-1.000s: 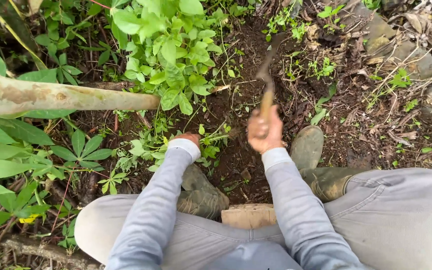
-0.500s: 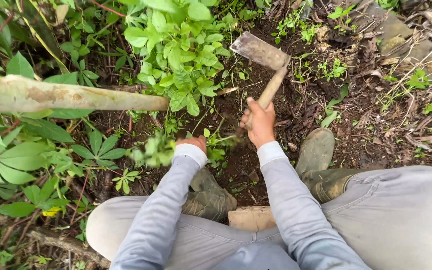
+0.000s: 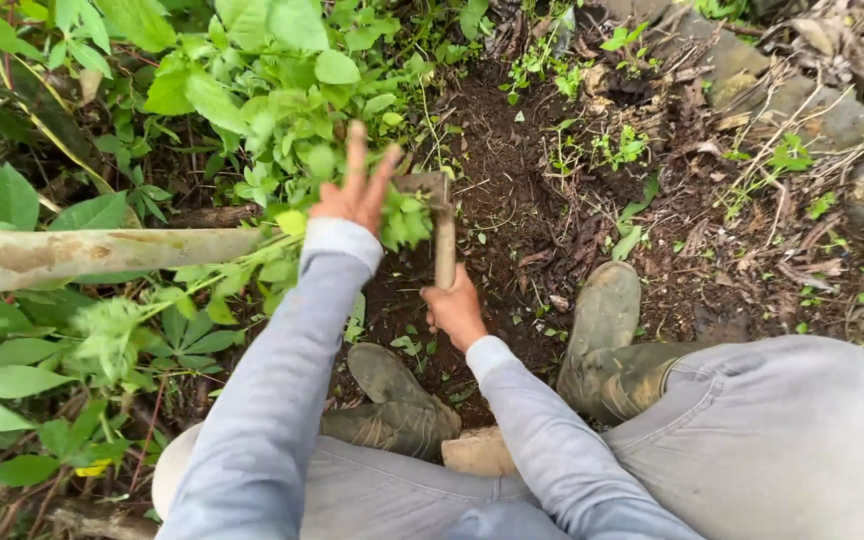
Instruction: The person uses a hoe to cut and clear weeds and small plants from the soil in a garden area. They gather the cut vegetation by hand and move it aside while working around a small wooden block and a tree trunk.
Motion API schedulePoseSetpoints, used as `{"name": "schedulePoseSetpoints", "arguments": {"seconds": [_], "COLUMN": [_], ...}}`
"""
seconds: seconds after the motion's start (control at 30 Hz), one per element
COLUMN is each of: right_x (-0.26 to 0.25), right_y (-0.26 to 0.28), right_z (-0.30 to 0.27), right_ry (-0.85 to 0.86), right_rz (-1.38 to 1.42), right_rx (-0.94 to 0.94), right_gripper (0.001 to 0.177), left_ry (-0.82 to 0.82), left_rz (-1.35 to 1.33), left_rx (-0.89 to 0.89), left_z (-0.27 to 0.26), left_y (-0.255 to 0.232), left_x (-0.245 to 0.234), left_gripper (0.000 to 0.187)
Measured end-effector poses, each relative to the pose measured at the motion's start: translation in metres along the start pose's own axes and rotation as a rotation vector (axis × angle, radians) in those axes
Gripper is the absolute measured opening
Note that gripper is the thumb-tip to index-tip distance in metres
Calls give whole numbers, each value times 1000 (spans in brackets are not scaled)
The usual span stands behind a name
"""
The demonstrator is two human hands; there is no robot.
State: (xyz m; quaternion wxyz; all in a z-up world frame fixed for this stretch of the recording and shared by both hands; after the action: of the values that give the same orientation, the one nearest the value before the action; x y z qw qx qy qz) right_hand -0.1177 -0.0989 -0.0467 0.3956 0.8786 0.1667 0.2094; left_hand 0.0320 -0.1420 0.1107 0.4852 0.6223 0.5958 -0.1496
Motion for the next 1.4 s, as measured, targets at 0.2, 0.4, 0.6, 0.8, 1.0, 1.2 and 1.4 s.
{"name": "schedulePoseSetpoints", "arguments": {"seconds": [0.2,0.4,0.6,0.8,1.0,1.2,1.4], "right_x": [-6,-12,-11,0,-6,-25,2], "right_y": [28,56,14,29,33,-12,34], "right_z": [1,10,39,13,31,8,15], "right_ry": [-140,-259,-95,-74,-206,-280,-263], "right_rz": [-91,-143,-554,-498,-554,-559,-539], "right_rx": [-65,-299,-255,-298,-371,-114,-343], "right_gripper": [34,40,31,25,24,29,23], "left_ry": [123,77,87,65,-261,50,67], "left_rz": [-358,-340,-358,-349,-290,-336,-406], "left_rx": [-258,-262,-180,-76,-191,-104,-88], "left_z": [64,56,50,10,13,10,3], "left_y": [10,-24,-33,-55,-63,-62,-66], "left_x": [133,154,165,207,239,229,239], "left_gripper": [75,27,25,23,16,15,21]}}
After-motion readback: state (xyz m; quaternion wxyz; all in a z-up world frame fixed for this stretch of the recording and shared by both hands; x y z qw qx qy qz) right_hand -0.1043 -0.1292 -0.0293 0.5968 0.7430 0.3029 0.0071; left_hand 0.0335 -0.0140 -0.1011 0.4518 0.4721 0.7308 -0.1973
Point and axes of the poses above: each hand's wrist, its own z-axis towards the middle knuckle, its own x-axis out of the palm, y = z × x, the point moved 2 cm from there along z, towards the middle knuckle, and after that the axes turned 4 degrees about y, right-handed, at the moved point
